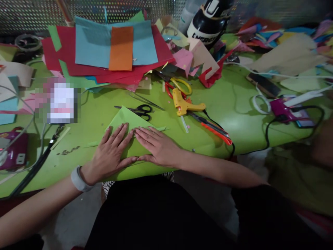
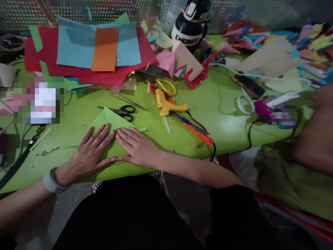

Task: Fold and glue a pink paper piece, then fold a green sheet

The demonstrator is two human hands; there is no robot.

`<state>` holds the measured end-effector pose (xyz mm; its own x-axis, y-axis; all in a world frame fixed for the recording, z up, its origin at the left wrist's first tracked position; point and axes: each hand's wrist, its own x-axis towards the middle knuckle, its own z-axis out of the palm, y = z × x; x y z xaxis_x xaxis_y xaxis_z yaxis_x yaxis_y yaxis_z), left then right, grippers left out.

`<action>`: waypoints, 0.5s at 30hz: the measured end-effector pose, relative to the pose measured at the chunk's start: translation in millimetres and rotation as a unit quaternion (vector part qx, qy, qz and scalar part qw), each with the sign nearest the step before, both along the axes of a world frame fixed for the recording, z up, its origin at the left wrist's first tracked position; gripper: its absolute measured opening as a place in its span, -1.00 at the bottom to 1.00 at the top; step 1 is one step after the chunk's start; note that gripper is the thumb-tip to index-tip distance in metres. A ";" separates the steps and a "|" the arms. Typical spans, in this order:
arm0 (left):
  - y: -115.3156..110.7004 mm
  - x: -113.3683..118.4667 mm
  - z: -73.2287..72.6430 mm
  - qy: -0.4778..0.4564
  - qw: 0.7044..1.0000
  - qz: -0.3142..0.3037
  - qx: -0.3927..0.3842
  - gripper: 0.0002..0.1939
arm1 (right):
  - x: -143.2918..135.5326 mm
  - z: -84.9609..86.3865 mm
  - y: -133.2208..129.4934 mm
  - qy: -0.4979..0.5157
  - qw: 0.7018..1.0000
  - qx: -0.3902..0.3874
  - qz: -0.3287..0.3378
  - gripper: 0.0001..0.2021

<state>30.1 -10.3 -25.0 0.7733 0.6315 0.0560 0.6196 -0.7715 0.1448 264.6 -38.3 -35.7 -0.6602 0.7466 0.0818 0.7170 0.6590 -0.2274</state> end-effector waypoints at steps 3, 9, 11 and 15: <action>0.8 0.5 -0.5 -0.004 1.000 0.002 -0.002 -0.12 | 2.1 1.9 0.9 0.001 1.000 0.002 -0.004 -0.24; 0.1 1.5 -0.9 -0.013 1.000 0.008 -0.008 -0.13 | 2.2 0.3 -1.4 0.017 1.000 -0.001 -0.001 -0.23; -1.6 2.0 -0.3 -0.015 1.000 0.008 -0.011 -0.13 | 3.1 -1.2 -3.5 0.023 1.000 -0.008 -0.004 -0.24; -5.2 3.3 1.9 -0.005 1.000 0.009 -0.017 -0.13 | 5.4 -3.3 -6.8 0.024 1.000 -0.009 0.004 -0.22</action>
